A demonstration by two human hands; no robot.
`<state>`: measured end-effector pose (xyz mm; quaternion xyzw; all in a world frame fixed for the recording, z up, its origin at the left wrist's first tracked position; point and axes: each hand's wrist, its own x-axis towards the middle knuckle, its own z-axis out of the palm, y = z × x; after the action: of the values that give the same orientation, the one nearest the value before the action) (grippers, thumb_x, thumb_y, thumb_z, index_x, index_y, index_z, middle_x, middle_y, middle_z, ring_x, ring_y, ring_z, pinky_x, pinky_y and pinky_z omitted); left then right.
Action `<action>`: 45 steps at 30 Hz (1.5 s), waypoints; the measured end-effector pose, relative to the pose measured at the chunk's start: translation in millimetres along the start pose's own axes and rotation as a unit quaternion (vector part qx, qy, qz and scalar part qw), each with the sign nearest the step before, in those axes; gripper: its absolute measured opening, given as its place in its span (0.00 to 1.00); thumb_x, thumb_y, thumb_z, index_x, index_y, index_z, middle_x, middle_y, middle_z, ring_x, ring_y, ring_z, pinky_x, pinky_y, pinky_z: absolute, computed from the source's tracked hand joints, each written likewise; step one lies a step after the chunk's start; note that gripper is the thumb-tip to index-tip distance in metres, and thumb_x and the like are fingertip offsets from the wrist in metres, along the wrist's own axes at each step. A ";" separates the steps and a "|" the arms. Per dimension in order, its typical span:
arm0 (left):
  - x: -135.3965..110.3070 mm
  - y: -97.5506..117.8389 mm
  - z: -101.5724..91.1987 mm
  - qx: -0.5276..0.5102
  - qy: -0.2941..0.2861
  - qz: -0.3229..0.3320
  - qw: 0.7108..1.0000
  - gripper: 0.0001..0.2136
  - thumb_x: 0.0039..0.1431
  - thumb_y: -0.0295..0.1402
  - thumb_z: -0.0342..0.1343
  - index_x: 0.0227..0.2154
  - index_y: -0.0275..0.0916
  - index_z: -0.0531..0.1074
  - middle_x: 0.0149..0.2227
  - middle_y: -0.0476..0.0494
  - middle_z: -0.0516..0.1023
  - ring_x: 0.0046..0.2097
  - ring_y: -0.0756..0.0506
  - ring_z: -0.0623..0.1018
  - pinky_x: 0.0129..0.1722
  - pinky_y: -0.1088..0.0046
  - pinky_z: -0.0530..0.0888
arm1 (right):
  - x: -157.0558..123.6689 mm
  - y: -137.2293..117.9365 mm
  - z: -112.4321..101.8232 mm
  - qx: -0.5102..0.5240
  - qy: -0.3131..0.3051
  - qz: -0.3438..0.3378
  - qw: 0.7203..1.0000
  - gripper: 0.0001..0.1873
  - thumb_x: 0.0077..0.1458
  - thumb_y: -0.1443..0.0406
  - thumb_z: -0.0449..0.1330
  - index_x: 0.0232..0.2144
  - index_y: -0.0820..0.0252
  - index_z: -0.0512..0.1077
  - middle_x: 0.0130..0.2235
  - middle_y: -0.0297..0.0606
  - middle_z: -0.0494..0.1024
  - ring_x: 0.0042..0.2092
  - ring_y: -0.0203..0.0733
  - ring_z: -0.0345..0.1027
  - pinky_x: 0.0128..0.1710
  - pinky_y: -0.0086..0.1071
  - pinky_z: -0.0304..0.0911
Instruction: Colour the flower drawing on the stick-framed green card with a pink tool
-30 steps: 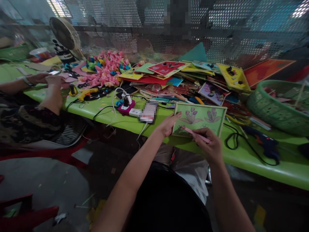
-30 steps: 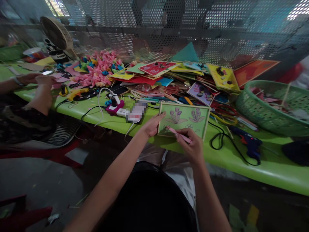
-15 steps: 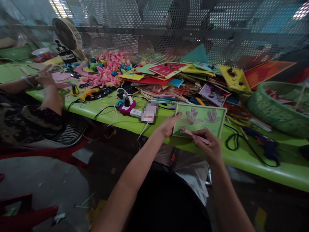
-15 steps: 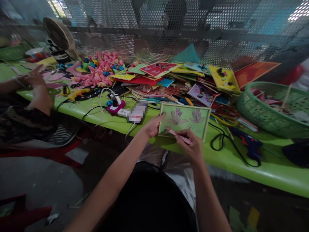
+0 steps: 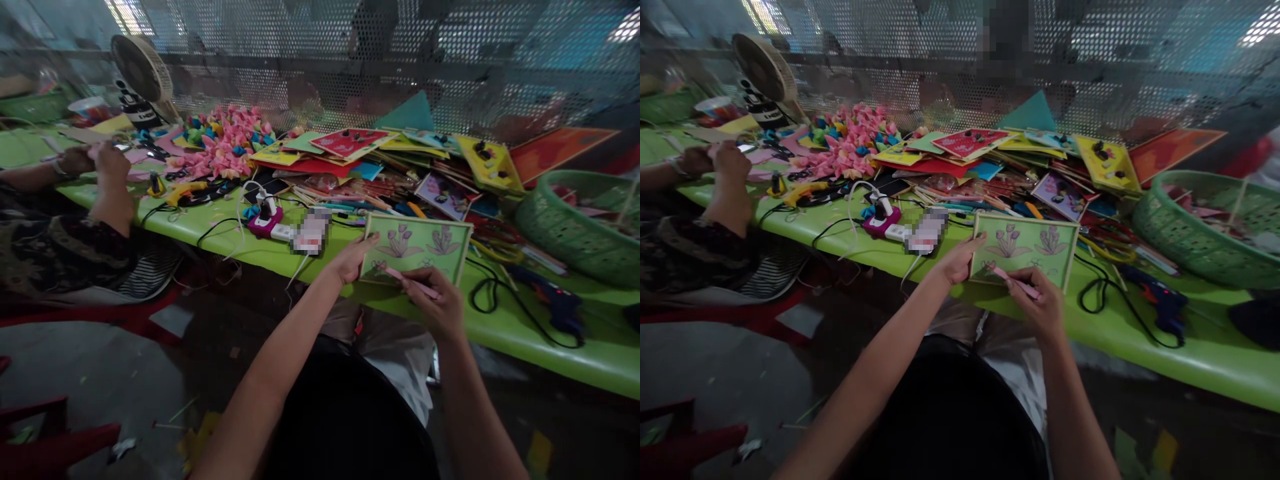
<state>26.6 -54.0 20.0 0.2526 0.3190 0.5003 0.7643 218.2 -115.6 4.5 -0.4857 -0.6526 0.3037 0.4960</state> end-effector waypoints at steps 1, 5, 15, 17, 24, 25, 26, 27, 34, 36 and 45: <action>-0.5 0.4 0.5 0.002 0.001 -0.002 1.000 0.09 0.71 0.32 0.55 0.40 0.37 0.80 0.37 0.40 0.86 0.38 0.43 0.83 0.45 0.64 0.79 | 0.0 -0.3 -0.3 -0.001 -0.004 -0.002 1.000 0.10 0.55 0.56 0.70 0.34 0.57 0.80 0.30 0.36 0.81 0.30 0.39 0.71 0.30 0.32 0.64; -2.6 1.4 2.2 0.005 0.005 0.004 1.000 0.10 0.72 0.31 0.54 0.38 0.37 0.80 0.37 0.39 0.86 0.39 0.41 0.83 0.49 0.61 0.78 | 0.3 -3.1 -0.2 -0.008 0.002 -0.004 1.000 0.09 0.54 0.57 0.69 0.32 0.56 0.80 0.28 0.36 0.81 0.29 0.40 0.71 0.29 0.32 0.64; 2.2 -2.5 -3.1 -0.009 -0.013 0.004 1.000 0.09 0.70 0.33 0.57 0.38 0.38 0.82 0.38 0.39 0.87 0.35 0.43 0.84 0.42 0.65 0.80 | 0.3 0.6 -0.5 -0.010 0.003 -0.014 1.000 0.10 0.55 0.56 0.69 0.33 0.56 0.79 0.28 0.36 0.80 0.28 0.40 0.70 0.27 0.32 0.63; 0.9 -1.5 -1.1 -0.008 -0.007 0.002 1.000 0.09 0.71 0.33 0.57 0.40 0.37 0.82 0.38 0.38 0.87 0.35 0.42 0.84 0.43 0.63 0.80 | -0.1 1.5 -0.7 -0.015 0.004 -0.014 1.000 0.10 0.56 0.56 0.69 0.33 0.56 0.80 0.28 0.35 0.80 0.28 0.40 0.70 0.27 0.32 0.63; -4.0 3.8 7.1 -0.014 0.019 0.000 1.000 0.12 0.73 0.29 0.51 0.44 0.34 0.80 0.37 0.37 0.87 0.41 0.40 0.86 0.50 0.60 0.81 | -0.1 -1.1 0.1 -0.013 -0.026 -0.015 0.999 0.10 0.55 0.57 0.69 0.33 0.56 0.80 0.29 0.35 0.81 0.29 0.40 0.71 0.29 0.32 0.64; -4.4 4.2 7.4 -0.017 0.020 -0.002 1.000 0.12 0.74 0.29 0.50 0.44 0.34 0.80 0.36 0.37 0.87 0.42 0.40 0.86 0.51 0.60 0.80 | 0.0 -1.4 0.4 -0.011 -0.025 -0.013 1.000 0.09 0.55 0.57 0.69 0.33 0.56 0.80 0.29 0.35 0.81 0.29 0.40 0.71 0.29 0.32 0.64; -4.8 4.4 7.5 -0.022 0.021 -0.002 1.000 0.12 0.74 0.28 0.50 0.43 0.34 0.80 0.36 0.37 0.86 0.42 0.40 0.86 0.51 0.59 0.80 | 0.0 -1.6 0.6 -0.010 -0.022 -0.011 1.000 0.09 0.55 0.57 0.69 0.32 0.56 0.80 0.29 0.35 0.81 0.29 0.40 0.70 0.29 0.32 0.63; -5.2 4.6 7.4 -0.027 0.020 -0.003 0.999 0.12 0.74 0.28 0.50 0.43 0.35 0.80 0.36 0.37 0.86 0.42 0.39 0.86 0.52 0.59 0.80 | 0.0 -1.8 0.8 -0.009 -0.016 -0.010 1.000 0.09 0.55 0.57 0.69 0.32 0.56 0.80 0.29 0.35 0.80 0.29 0.40 0.70 0.29 0.32 0.63; -3.3 2.8 4.7 -0.033 0.015 0.002 0.999 0.09 0.72 0.29 0.53 0.45 0.34 0.79 0.37 0.38 0.87 0.45 0.39 0.86 0.54 0.59 0.79 | -1.0 -0.3 0.4 -0.008 0.008 -0.009 1.000 0.08 0.54 0.58 0.69 0.31 0.55 0.79 0.28 0.34 0.80 0.28 0.39 0.69 0.28 0.31 0.62; -1.7 1.7 3.5 -0.032 0.015 0.003 0.999 0.08 0.70 0.30 0.57 0.47 0.33 0.79 0.39 0.36 0.87 0.45 0.39 0.86 0.54 0.58 0.80 | -1.4 1.9 0.2 -0.016 -0.007 -0.011 1.000 0.09 0.56 0.57 0.69 0.33 0.55 0.80 0.29 0.35 0.80 0.28 0.39 0.70 0.28 0.31 0.62; 3.5 -2.5 -3.9 -0.033 -0.005 0.013 0.999 0.10 0.71 0.30 0.56 0.49 0.33 0.79 0.40 0.36 0.87 0.47 0.40 0.86 0.54 0.61 0.80 | -1.8 2.6 0.0 -0.016 -0.006 -0.015 1.000 0.09 0.57 0.56 0.68 0.33 0.55 0.79 0.29 0.35 0.81 0.29 0.40 0.70 0.29 0.33 0.64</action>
<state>26.1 -51.4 14.8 0.2339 0.2956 0.5192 0.7670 219.1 -116.4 1.6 -0.4818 -0.6675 0.2887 0.4889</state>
